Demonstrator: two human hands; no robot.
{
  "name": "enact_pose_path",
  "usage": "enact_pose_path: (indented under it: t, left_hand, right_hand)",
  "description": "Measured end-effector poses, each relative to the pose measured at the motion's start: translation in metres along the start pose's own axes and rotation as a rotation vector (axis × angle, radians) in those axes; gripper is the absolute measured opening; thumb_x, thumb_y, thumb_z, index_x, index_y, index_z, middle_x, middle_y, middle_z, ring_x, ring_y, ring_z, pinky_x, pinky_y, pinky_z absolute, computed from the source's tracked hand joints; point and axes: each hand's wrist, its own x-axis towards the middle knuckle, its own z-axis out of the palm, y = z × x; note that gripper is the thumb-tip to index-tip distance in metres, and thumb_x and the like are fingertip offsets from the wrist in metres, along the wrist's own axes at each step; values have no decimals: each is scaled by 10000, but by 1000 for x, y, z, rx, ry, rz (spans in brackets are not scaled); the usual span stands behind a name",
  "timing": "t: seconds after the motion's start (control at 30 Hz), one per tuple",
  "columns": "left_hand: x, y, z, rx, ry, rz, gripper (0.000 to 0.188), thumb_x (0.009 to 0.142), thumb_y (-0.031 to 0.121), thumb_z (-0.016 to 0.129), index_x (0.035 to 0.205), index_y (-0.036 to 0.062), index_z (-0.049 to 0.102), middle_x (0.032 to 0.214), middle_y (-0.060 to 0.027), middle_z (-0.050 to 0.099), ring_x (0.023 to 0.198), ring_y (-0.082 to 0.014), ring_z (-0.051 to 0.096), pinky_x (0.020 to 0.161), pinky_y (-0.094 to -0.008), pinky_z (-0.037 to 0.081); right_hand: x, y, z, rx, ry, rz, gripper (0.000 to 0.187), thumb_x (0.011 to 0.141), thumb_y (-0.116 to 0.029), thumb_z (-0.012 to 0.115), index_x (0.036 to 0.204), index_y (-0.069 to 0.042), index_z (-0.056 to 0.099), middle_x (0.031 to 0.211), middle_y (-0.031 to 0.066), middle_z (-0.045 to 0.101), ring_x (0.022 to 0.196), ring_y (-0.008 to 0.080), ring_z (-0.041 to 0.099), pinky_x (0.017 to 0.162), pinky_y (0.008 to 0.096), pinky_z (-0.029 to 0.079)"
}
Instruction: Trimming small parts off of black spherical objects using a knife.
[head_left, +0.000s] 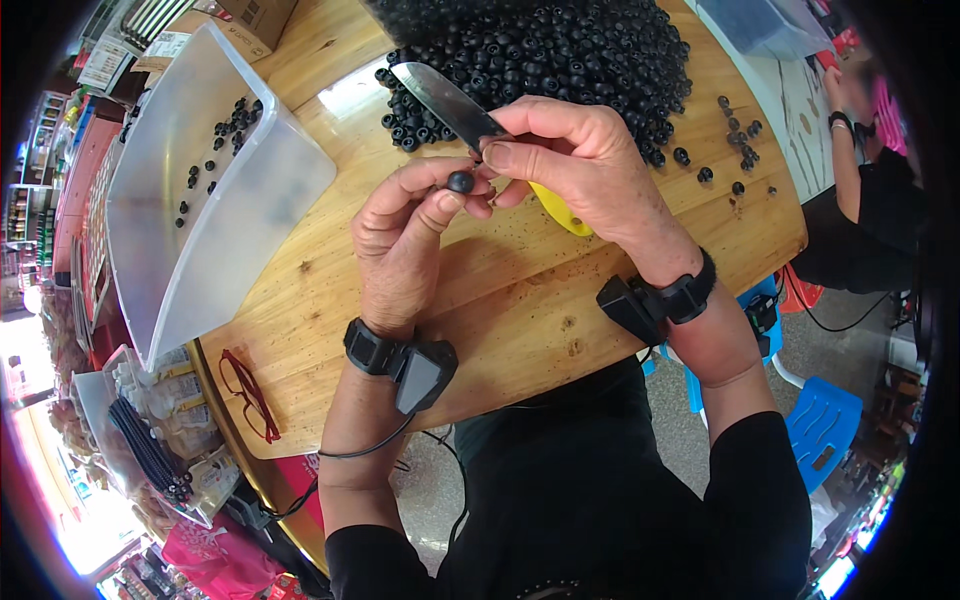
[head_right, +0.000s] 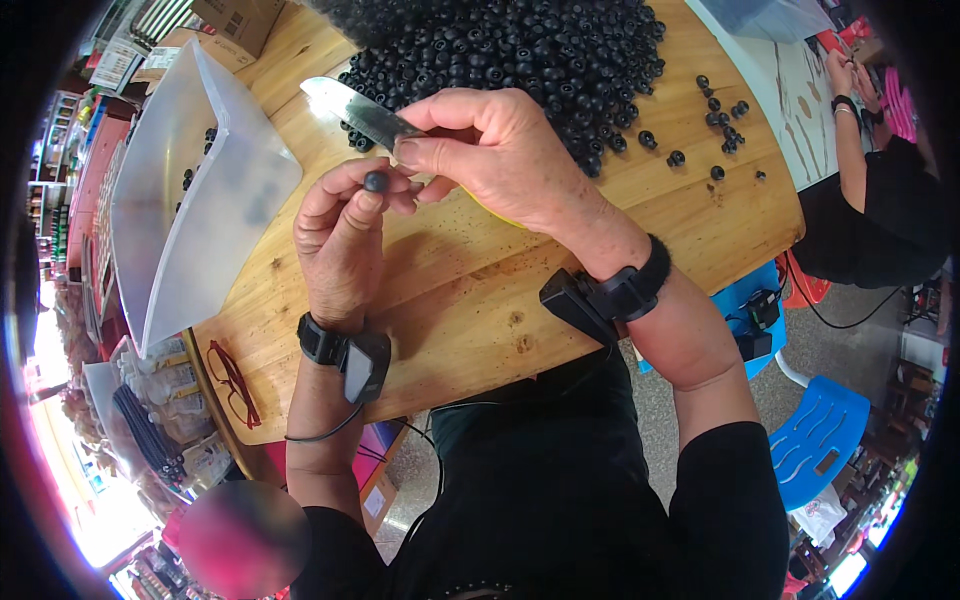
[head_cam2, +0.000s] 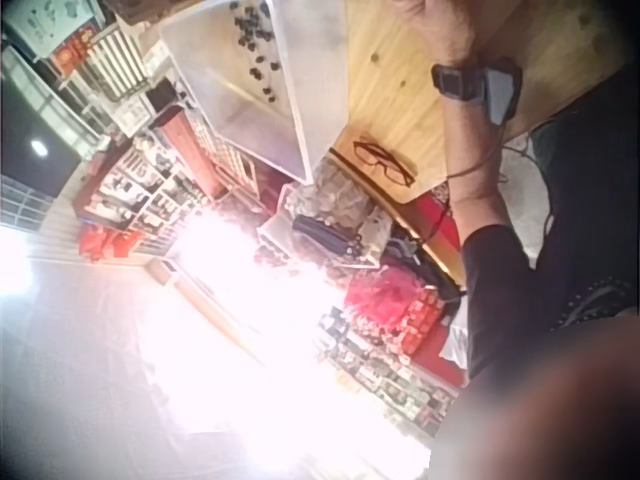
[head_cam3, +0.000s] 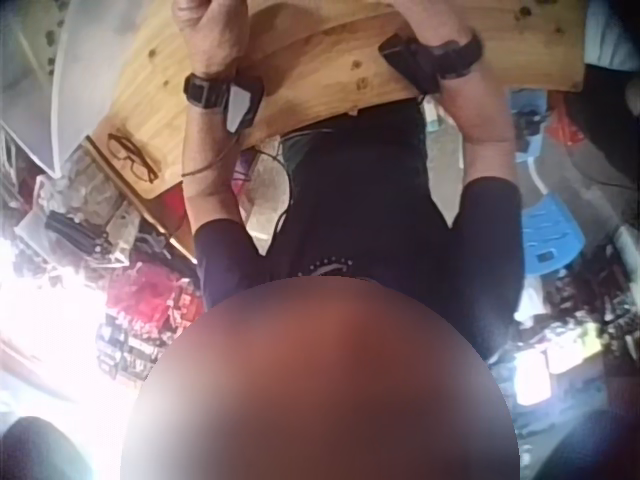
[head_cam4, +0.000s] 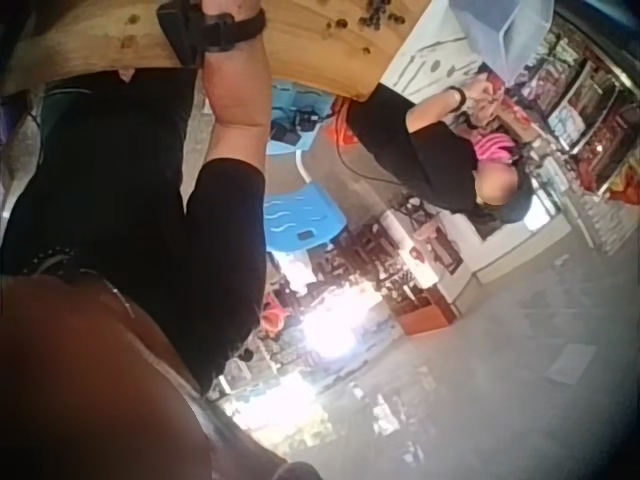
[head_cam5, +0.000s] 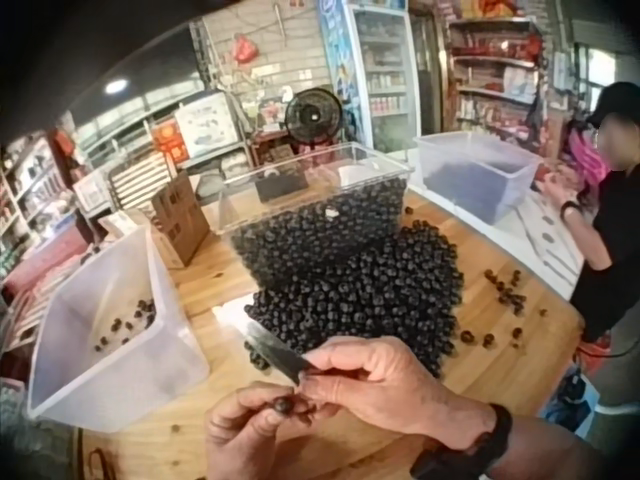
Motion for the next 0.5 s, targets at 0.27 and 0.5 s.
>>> enact_pose_path:
  t: [0.27, 0.5]
  left_hand:
    - [0, 1, 1, 26, 0, 2, 209, 897, 41, 563, 1095, -15, 602, 966, -118, 649, 828, -173, 619, 788, -298, 506]
    - [-3, 10, 9, 147, 72, -24, 199, 858, -14, 597, 1056, -21, 617, 944, -101, 645, 813, -157, 604, 765, -280, 497]
  right_hand:
    - [0, -2, 0, -21, 9, -7, 210, 868, -51, 614, 1065, 21, 629, 896, 75, 665, 792, 127, 655, 631, 241, 567]
    - [0, 0, 1, -25, 27, -15, 210, 862, -54, 621, 1057, 23, 633, 887, 69, 663, 786, 119, 649, 620, 239, 567]
